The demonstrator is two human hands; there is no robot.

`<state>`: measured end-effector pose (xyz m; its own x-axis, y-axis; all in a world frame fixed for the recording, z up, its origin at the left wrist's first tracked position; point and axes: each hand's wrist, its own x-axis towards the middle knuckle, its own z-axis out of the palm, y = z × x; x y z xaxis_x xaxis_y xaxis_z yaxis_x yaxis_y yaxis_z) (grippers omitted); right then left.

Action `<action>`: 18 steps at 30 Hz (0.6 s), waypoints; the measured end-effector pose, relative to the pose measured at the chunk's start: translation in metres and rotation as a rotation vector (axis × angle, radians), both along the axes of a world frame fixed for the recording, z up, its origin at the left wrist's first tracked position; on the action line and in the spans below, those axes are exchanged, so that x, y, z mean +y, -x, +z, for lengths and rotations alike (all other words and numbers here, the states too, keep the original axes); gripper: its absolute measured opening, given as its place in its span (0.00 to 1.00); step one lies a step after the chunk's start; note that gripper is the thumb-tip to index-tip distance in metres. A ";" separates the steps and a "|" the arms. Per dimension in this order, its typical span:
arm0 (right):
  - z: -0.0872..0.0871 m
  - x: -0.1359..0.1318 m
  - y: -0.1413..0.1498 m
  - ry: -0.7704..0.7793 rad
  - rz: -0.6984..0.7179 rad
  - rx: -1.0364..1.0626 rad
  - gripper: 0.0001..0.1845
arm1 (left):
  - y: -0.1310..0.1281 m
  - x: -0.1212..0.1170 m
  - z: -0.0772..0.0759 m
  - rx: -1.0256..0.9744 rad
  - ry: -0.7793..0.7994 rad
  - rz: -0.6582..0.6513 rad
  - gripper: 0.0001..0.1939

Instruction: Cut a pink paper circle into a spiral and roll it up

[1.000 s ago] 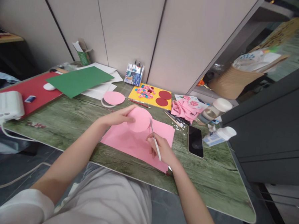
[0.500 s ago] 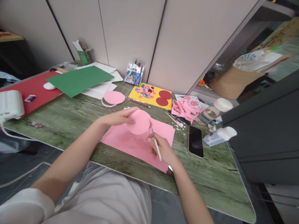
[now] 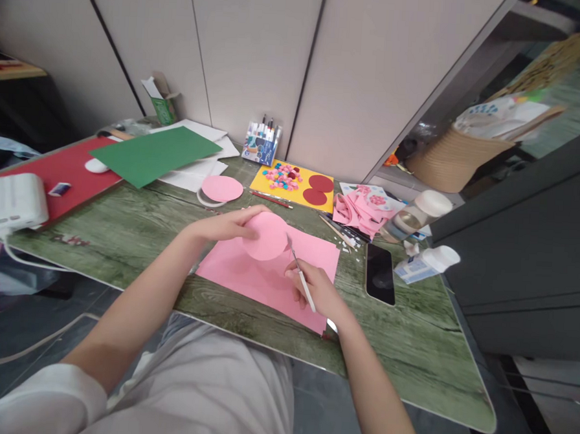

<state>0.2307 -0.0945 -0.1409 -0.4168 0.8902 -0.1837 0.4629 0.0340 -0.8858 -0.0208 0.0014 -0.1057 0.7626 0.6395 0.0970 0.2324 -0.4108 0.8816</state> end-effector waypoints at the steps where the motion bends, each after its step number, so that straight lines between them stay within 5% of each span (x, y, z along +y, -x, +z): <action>1: 0.001 0.000 -0.001 0.004 0.006 -0.004 0.14 | 0.001 0.000 0.001 0.007 -0.002 -0.008 0.25; 13: 0.005 0.000 -0.004 0.048 0.066 -0.044 0.13 | 0.008 0.003 0.003 0.071 0.011 -0.062 0.25; 18: 0.009 0.001 -0.006 -0.017 0.058 -0.064 0.13 | 0.000 0.003 -0.002 -0.029 0.102 0.077 0.27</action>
